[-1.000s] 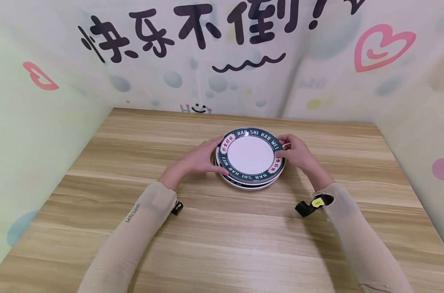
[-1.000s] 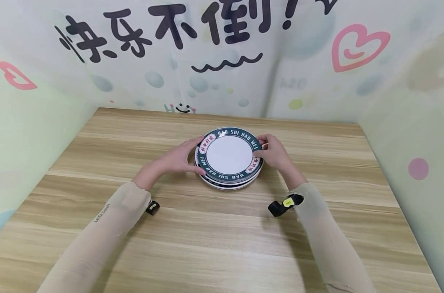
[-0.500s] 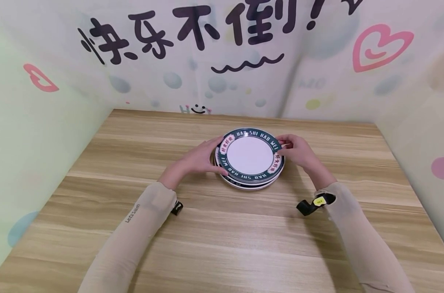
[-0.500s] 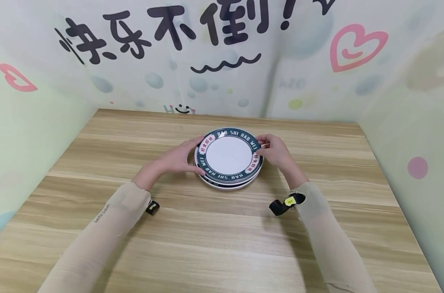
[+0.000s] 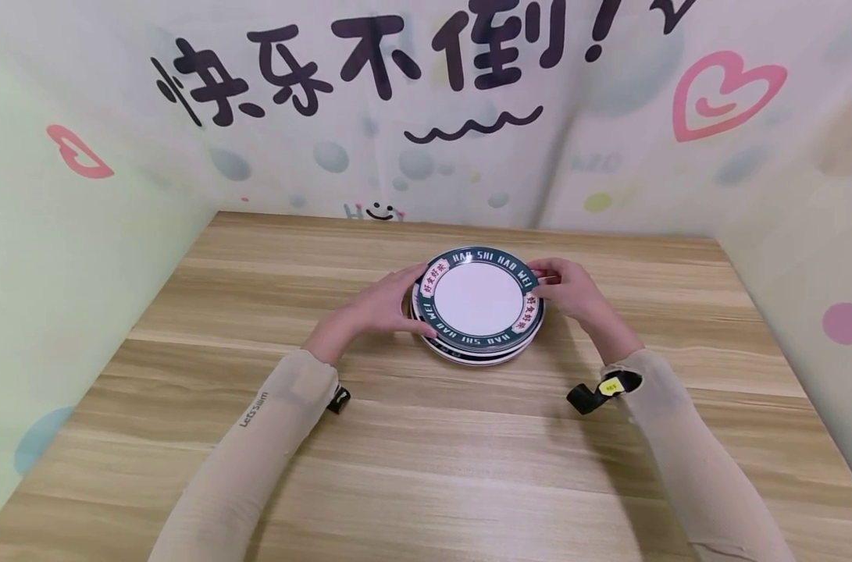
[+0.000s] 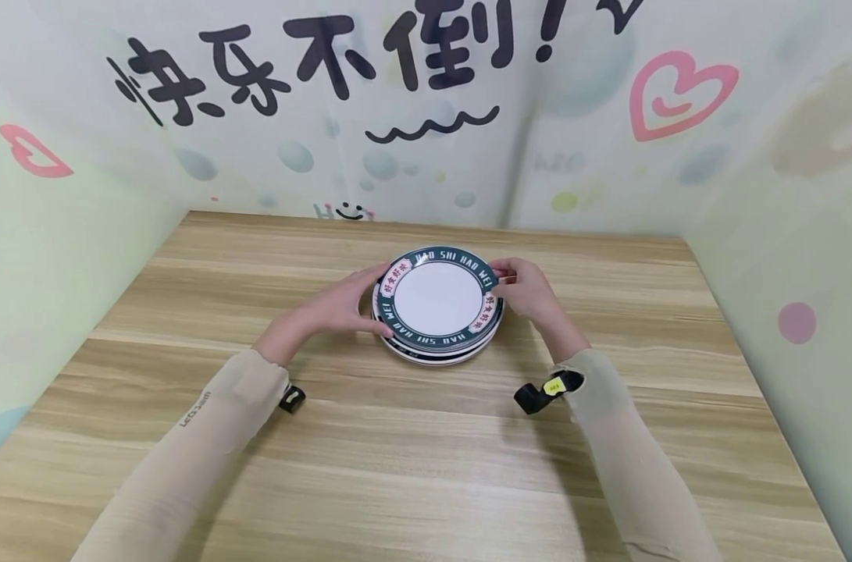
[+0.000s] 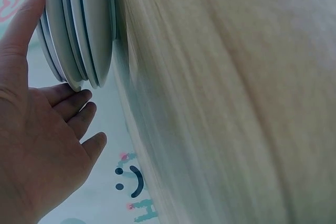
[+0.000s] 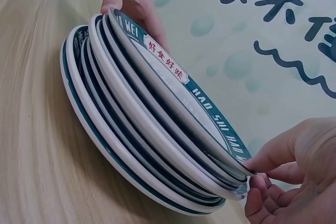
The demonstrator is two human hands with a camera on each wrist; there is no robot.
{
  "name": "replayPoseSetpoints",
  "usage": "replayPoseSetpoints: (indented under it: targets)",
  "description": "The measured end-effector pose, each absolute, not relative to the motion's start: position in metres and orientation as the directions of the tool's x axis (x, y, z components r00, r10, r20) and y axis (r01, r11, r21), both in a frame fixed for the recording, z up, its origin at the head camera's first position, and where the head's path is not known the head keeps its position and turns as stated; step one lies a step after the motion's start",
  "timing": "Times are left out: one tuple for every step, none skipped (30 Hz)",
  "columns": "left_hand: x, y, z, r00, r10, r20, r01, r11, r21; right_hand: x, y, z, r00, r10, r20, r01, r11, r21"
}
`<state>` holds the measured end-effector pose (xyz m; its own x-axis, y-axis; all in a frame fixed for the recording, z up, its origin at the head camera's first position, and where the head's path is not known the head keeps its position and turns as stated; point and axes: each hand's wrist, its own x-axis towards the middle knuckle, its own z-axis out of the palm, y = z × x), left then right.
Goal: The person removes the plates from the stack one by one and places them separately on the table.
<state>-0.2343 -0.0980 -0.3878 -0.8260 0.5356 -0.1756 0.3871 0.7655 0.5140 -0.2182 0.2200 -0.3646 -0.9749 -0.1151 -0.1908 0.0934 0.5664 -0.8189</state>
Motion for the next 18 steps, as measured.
replayPoseSetpoints:
  targets:
    - [-0.2342, -0.0979, -0.3879, -0.827, 0.534, -0.175, 0.386, 0.766, 0.514, -0.2182, 0.2197, -0.3643, -0.975, -0.114, -0.190, 0.094, 0.564, -0.820]
    - [-0.2341, -0.0978, -0.3878, -0.827, 0.535, -0.174, 0.387, 0.766, 0.513, -0.2182, 0.2196, -0.3641, -0.975, -0.112, -0.192, 0.097, 0.562, -0.821]
    - [-0.2341, -0.0978, -0.3878, -0.827, 0.535, -0.173, 0.386, 0.765, 0.515, -0.2181, 0.2196, -0.3637, -0.975, -0.108, -0.197, 0.104, 0.559, -0.822]
    - [-0.2341, -0.0977, -0.3877, -0.827, 0.534, -0.173, 0.386, 0.765, 0.516, -0.2178, 0.2194, -0.3632, -0.975, -0.109, -0.195, 0.104, 0.553, -0.827]
    - [-0.2341, -0.0976, -0.3876, -0.828, 0.534, -0.172, 0.386, 0.765, 0.516, -0.2175, 0.2197, -0.3628, -0.975, -0.108, -0.196, 0.107, 0.546, -0.831]
    - [-0.2343, -0.0977, -0.3878, -0.828, 0.534, -0.172, 0.386, 0.765, 0.516, -0.2171, 0.2200, -0.3623, -0.974, -0.109, -0.197, 0.109, 0.539, -0.835]
    - [-0.2347, -0.0979, -0.3881, -0.828, 0.535, -0.170, 0.388, 0.764, 0.515, -0.2166, 0.2204, -0.3618, -0.974, -0.109, -0.198, 0.111, 0.532, -0.839]
    - [-0.2350, -0.0980, -0.3881, -0.827, 0.536, -0.170, 0.390, 0.763, 0.515, -0.2162, 0.2210, -0.3614, -0.974, -0.109, -0.200, 0.114, 0.524, -0.844]
    - [-0.2351, -0.0981, -0.3882, -0.826, 0.537, -0.170, 0.390, 0.763, 0.516, -0.2158, 0.2218, -0.3611, -0.974, -0.111, -0.198, 0.114, 0.516, -0.849]
    - [-0.2352, -0.0983, -0.3882, -0.826, 0.538, -0.169, 0.391, 0.763, 0.515, -0.2155, 0.2227, -0.3609, -0.974, -0.113, -0.196, 0.114, 0.505, -0.856]
    - [-0.2352, -0.0985, -0.3883, -0.825, 0.539, -0.169, 0.393, 0.762, 0.515, -0.2153, 0.2237, -0.3609, -0.974, -0.112, -0.198, 0.117, 0.498, -0.859]
    - [-0.2352, -0.0986, -0.3885, -0.825, 0.539, -0.170, 0.392, 0.762, 0.515, -0.2152, 0.2245, -0.3609, -0.974, -0.112, -0.196, 0.118, 0.487, -0.866]
    - [-0.2350, -0.0985, -0.3882, -0.825, 0.539, -0.169, 0.392, 0.761, 0.516, -0.2151, 0.2252, -0.3610, -0.975, -0.112, -0.194, 0.119, 0.476, -0.871]
    - [-0.2346, -0.0985, -0.3879, -0.825, 0.540, -0.168, 0.392, 0.761, 0.517, -0.2152, 0.2259, -0.3613, -0.975, -0.112, -0.192, 0.120, 0.464, -0.878]
    - [-0.2345, -0.0985, -0.3879, -0.825, 0.540, -0.167, 0.392, 0.760, 0.519, -0.2153, 0.2264, -0.3616, -0.975, -0.111, -0.190, 0.121, 0.451, -0.884]
    - [-0.2345, -0.0985, -0.3879, -0.824, 0.542, -0.165, 0.394, 0.758, 0.520, -0.2152, 0.2267, -0.3618, -0.976, -0.112, -0.188, 0.122, 0.436, -0.891]
    - [-0.2345, -0.0983, -0.3879, -0.823, 0.544, -0.163, 0.396, 0.756, 0.521, -0.2150, 0.2268, -0.3619, -0.976, -0.112, -0.186, 0.122, 0.423, -0.898]
    - [-0.2346, -0.0982, -0.3880, -0.823, 0.545, -0.160, 0.397, 0.754, 0.523, -0.2149, 0.2270, -0.3620, -0.976, -0.113, -0.184, 0.124, 0.407, -0.905]
